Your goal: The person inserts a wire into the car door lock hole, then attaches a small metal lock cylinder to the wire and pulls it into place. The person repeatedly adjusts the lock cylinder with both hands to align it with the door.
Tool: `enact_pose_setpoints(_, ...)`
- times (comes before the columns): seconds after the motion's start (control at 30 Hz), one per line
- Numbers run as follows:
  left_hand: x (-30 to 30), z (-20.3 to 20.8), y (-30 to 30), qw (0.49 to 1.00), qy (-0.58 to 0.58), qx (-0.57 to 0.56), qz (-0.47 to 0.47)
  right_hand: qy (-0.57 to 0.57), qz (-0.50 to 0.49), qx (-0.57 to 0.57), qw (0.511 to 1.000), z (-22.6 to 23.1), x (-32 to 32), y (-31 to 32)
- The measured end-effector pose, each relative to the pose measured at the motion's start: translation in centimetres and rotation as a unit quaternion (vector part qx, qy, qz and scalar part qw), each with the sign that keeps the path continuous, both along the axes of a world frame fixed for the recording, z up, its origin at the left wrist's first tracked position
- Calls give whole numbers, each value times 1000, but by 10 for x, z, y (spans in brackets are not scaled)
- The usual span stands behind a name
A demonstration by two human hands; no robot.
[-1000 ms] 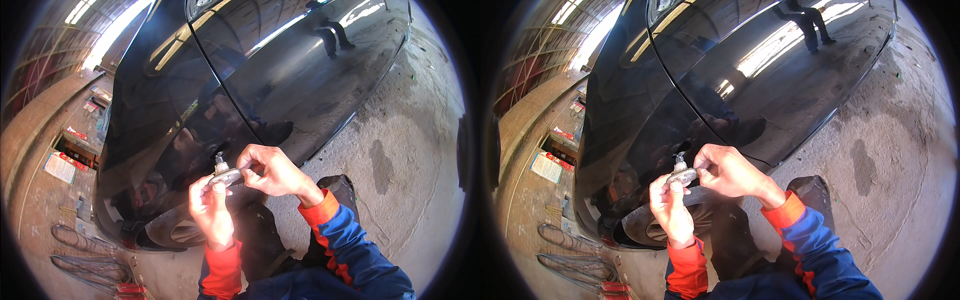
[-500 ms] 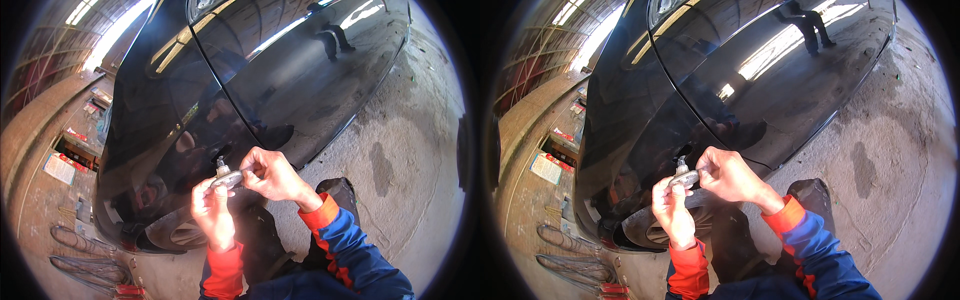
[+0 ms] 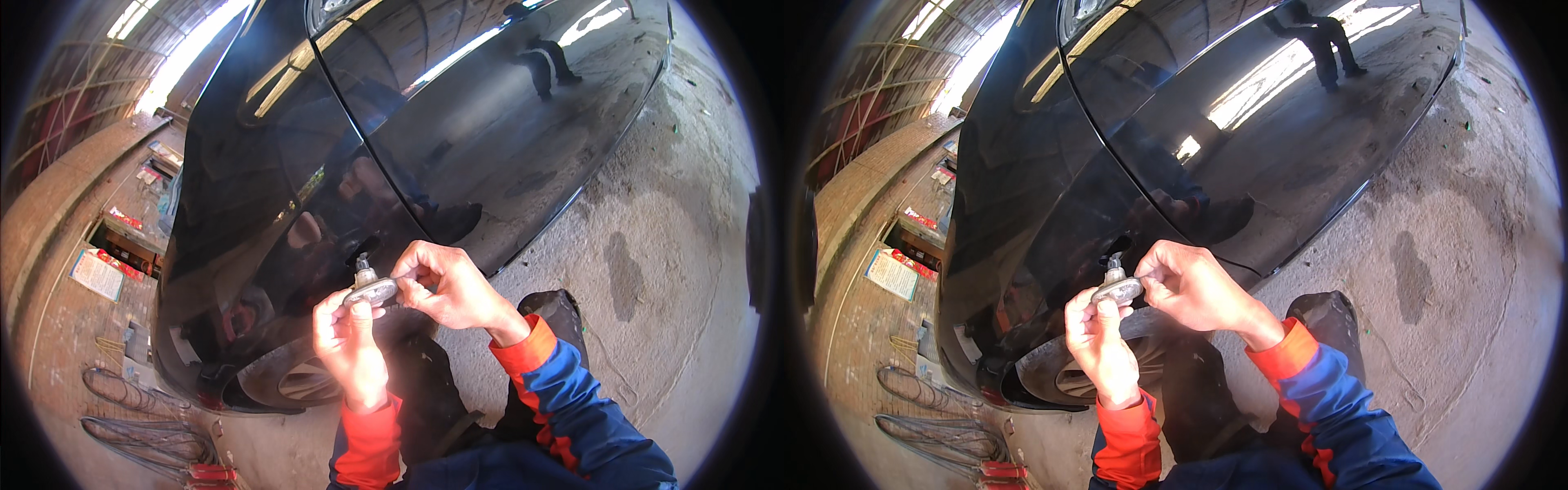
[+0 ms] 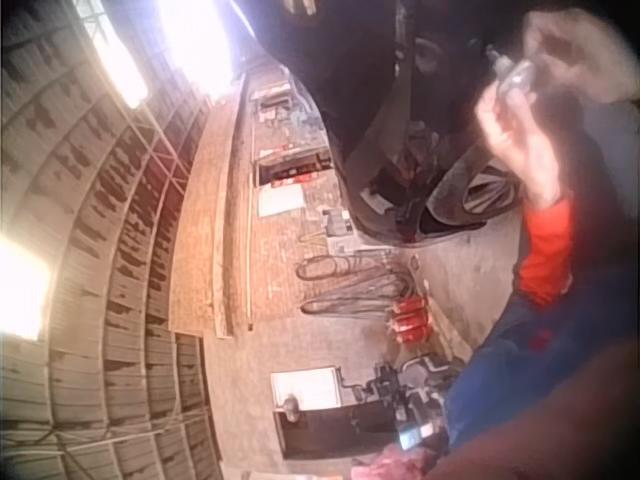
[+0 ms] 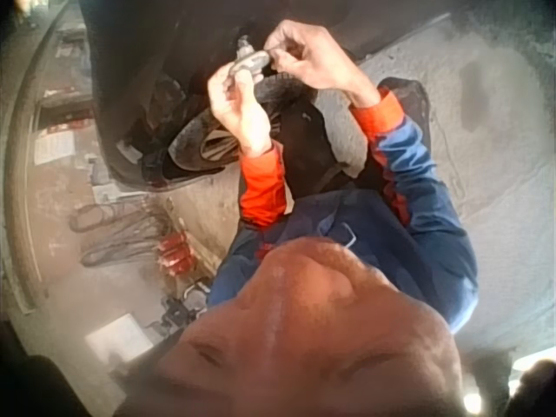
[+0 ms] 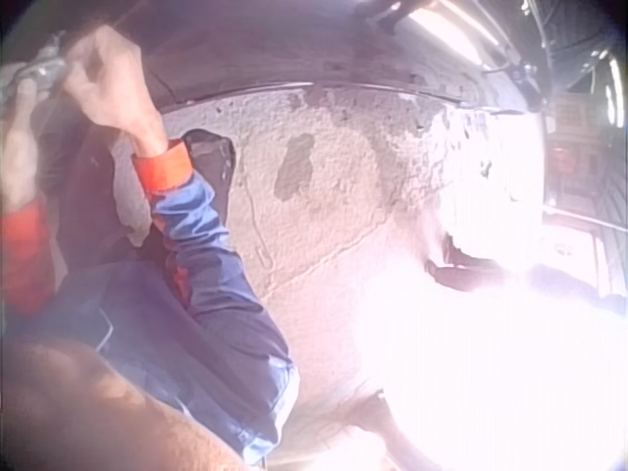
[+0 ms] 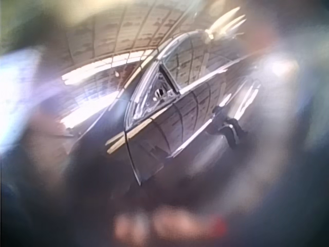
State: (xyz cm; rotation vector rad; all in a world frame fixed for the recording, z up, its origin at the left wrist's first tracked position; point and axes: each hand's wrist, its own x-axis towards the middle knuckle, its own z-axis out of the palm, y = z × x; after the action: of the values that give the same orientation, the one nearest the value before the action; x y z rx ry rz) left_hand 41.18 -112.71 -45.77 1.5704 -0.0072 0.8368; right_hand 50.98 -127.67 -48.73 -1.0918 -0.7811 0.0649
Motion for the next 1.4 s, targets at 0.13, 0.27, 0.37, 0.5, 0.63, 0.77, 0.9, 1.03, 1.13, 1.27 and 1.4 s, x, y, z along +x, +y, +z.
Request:
enact_pose_setpoints(0.13, 1, -3, 0, 1000, -6, -7, 11, 13, -3, -12, 1000, 0, -4, 0)
enact_pose_setpoints(0.27, 1, -5, -1, 1000, -5, 10, 11, 17, -16, -8, 1000, 1, -5, 4)
enact_pose_setpoints(0.37, 1, -5, -1, 1000, -10, 8, 3, 16, -22, -17, 999, 2, -4, 5)
enact_pose_setpoints(0.5, 3, -4, -3, 1000, -6, 0, 10, -27, -57, -31, 998, 4, -3, 2)
enact_pose_setpoints(0.63, 3, -2, -7, 1000, -10, 21, 8, -26, -57, -30, 998, 4, -3, 2)
enact_pose_setpoints(0.77, 0, 0, -13, 998, 28, -5, 47, -72, -71, -28, 994, 1, -2, 2)
enact_pose_setpoints(0.9, -2, 2, -13, 998, 34, -44, 17, -25, -4, -5, 1000, 0, -4, 1)
enact_pose_setpoints(1.03, 1, -1, -11, 999, 18, 3, 33, 53, 63, 34, 996, 1, -7, 0)
enact_pose_setpoints(1.13, 3, -4, -10, 999, 3, 4, 33, 66, 75, 56, 993, 1, -6, 2)
enact_pose_setpoints(1.27, 3, -6, -10, 999, -7, 6, 35, 88, 98, 81, 988, -4, -6, 5)
enact_pose_setpoints(1.4, 3, -4, -10, 1000, -6, -1, 25, 99, 132, 119, 979, -10, -3, 11)
